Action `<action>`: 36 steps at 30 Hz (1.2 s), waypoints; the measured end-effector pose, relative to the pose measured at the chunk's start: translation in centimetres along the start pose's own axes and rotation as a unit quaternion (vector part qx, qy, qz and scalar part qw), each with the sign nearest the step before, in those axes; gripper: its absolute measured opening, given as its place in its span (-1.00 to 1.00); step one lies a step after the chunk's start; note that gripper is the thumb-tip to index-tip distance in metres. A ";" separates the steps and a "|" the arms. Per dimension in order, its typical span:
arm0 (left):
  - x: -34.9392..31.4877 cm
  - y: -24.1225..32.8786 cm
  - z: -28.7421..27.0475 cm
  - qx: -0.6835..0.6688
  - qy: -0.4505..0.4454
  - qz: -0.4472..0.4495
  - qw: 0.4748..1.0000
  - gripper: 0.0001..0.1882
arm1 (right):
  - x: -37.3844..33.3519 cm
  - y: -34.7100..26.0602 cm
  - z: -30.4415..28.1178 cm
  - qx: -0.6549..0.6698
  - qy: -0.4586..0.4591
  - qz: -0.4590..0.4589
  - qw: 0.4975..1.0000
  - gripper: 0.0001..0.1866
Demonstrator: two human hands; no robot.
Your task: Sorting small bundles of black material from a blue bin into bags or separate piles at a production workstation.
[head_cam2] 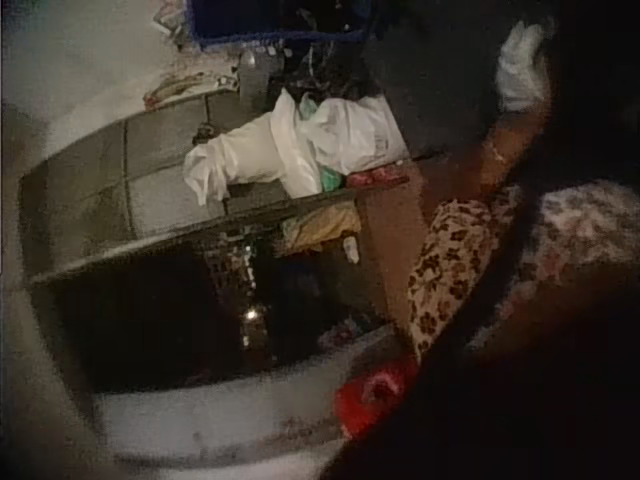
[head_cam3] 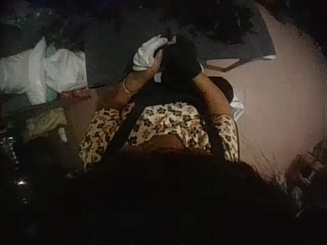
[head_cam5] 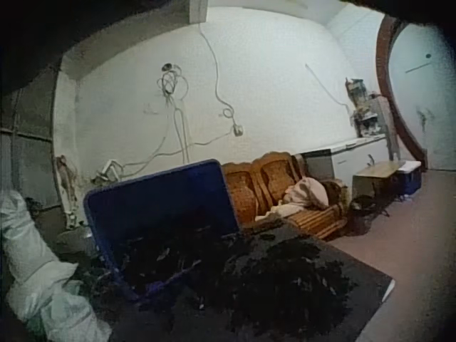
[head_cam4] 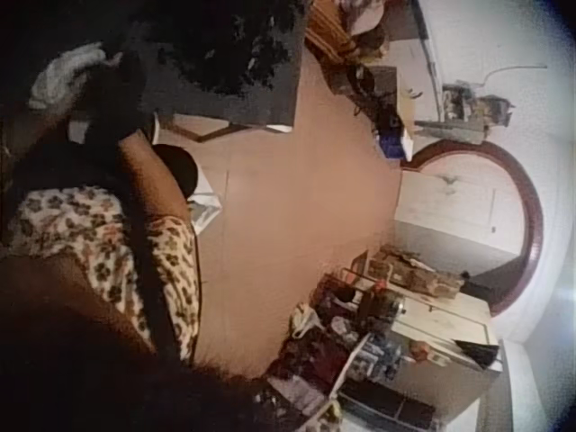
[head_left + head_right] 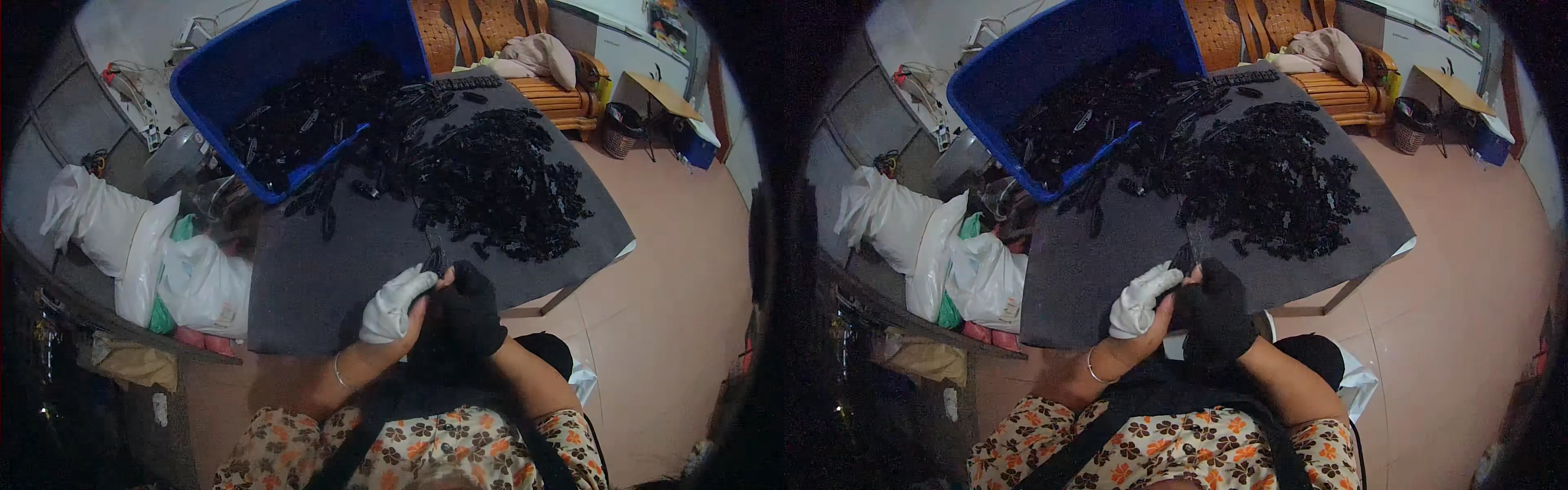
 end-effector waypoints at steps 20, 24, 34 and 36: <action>-1.5 -4.4 0.5 -0.218 -0.060 -0.234 0.946 -0.73 | 0.0 -5.3 0.5 -0.303 -0.028 -0.223 0.926 -0.77; -1.7 -3.8 0.6 -0.186 -0.088 -0.204 0.957 -0.73 | 0.3 -1.3 0.1 -0.164 -0.130 -0.008 0.978 -0.64; -2.2 -5.3 2.5 -0.251 -0.221 -0.221 0.916 -0.67 | -0.6 -0.4 0.8 -0.366 -0.224 0.027 0.903 -0.67; 0.6 -5.3 1.6 -0.099 -0.260 -0.239 0.930 -0.59 | -1.4 -0.6 1.1 -0.426 -0.269 0.015 0.864 -0.70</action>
Point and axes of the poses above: each hand's wrist, its own x-axis towards the middle knuckle, its own z-axis out of the palm, y = z × x, the point moved 10 cm from there along x, towards the middle knuckle, and after that the axes turned 6 degrees about -y, right-handed, at the moved point
